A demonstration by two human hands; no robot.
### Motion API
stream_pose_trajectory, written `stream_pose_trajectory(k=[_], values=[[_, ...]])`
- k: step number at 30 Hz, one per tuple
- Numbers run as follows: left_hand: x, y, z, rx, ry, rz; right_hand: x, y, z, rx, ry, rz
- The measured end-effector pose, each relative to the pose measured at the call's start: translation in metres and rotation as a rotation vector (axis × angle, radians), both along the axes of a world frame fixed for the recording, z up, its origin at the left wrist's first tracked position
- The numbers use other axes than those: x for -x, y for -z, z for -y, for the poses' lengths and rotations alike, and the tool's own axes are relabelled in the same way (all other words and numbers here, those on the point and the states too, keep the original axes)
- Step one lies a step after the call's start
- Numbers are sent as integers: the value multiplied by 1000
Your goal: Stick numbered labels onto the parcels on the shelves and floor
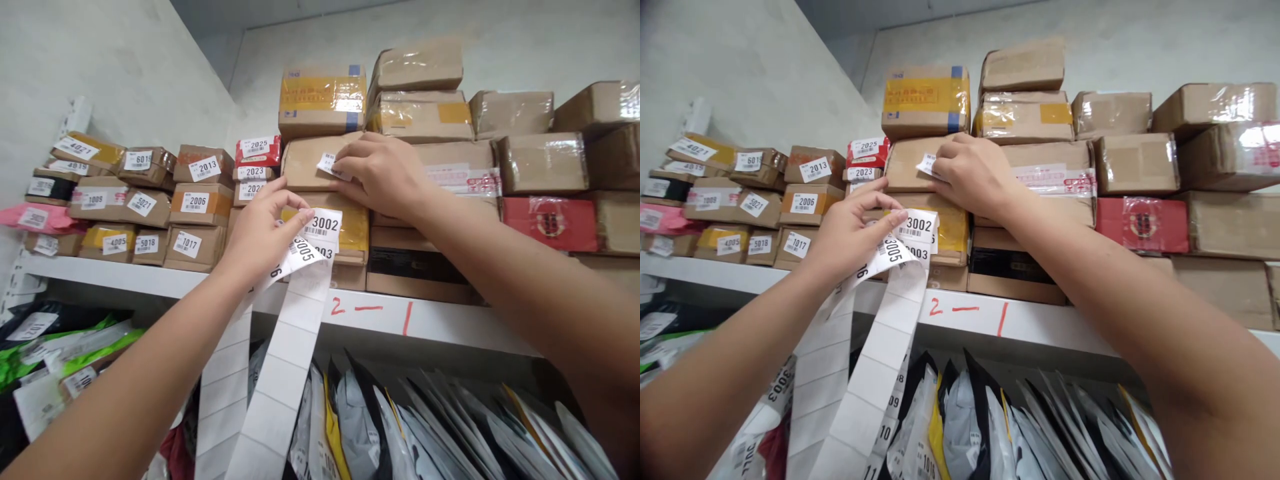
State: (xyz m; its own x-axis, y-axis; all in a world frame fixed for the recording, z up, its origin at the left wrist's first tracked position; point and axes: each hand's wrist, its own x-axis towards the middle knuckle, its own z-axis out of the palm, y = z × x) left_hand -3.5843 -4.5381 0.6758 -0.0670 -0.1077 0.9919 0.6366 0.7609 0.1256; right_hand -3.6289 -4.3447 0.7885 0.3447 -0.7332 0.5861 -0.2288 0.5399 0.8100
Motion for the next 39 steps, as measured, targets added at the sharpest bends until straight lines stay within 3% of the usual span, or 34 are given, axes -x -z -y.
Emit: stream_pose_trajectory(k=[5,10,12,14,16,18,23,29,31,34,36,39], values=[[1,6,-2,-24,41,-5,8,-4,-1,-170,43,12],[-5,16,1,-44,68,-32,13,-2,-11,-234,112,99],[-10,23,2,-55,74,-48,1,7,-20,-216,61,148],[-13,30,0,-86,109,-33,-15,20,-26,-111,-83,199],[-15,37,-6,-120,173,3,-28,32,-22,-34,-256,260],[-15,42,-17,-133,231,26,-33,40,-10,-58,-334,288],[-15,53,-35,-122,284,24,-19,43,21,-95,-245,317],[-16,68,-29,-152,295,26,-39,61,6,-216,-480,797],[-15,71,-28,-179,319,16,-47,69,2,-286,-481,884],[-12,75,-29,-252,359,-1,-48,75,0,-267,-467,964],[-8,76,-30,-299,413,7,-44,74,1,-234,-467,1033],[-2,76,-31,-313,601,94,-34,72,0,-191,-512,1128]])
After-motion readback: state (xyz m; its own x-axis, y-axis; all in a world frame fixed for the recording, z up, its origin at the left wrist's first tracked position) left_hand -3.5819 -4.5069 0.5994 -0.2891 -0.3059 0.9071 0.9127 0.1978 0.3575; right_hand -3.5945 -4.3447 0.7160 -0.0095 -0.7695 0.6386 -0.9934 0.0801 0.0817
